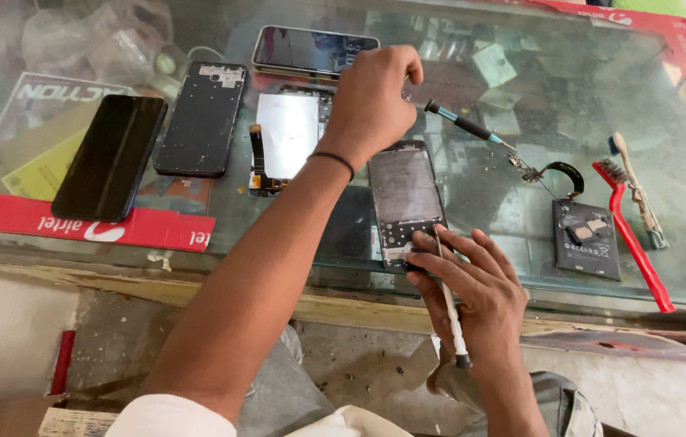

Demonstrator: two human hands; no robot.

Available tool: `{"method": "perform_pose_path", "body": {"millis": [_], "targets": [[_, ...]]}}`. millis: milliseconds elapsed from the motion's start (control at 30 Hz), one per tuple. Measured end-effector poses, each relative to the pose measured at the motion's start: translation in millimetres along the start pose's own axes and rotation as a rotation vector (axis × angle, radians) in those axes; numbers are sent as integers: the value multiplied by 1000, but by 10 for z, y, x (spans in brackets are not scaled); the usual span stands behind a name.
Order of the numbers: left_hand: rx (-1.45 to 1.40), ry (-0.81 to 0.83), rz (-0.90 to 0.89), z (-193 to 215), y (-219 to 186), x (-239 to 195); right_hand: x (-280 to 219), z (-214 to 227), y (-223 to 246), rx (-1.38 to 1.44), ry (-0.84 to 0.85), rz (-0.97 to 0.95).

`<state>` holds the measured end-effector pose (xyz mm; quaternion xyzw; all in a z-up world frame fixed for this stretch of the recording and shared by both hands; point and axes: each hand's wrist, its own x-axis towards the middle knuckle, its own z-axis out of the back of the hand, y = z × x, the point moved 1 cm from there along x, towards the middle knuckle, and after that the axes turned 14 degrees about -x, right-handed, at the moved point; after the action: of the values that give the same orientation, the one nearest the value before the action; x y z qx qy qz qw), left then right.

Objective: The person cleans the interior of a disassembled smartphone with a brush, then uses a screwdriver to remove screws and lift the motherboard from the chassis. The motherboard is held and further manipulated with the screwdriver.

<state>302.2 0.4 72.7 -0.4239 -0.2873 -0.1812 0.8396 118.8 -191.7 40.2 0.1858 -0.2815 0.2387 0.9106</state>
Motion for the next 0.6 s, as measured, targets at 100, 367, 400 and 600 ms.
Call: {"method": "perform_pose_path", "body": {"millis": [100,367,400,600], "targets": [[-193,-40,205,243,-192,-247,-31,-33,-36,-7,-2,-1],[-230,-292,101,543,-376,-778,23,1,51,-6,5,5],[-302,-289,151,559,-377,-750,64,25,48,-1,-1,12],[-757,319,566,415,-388,-534,82,124,-89,25,60,-4]]}}
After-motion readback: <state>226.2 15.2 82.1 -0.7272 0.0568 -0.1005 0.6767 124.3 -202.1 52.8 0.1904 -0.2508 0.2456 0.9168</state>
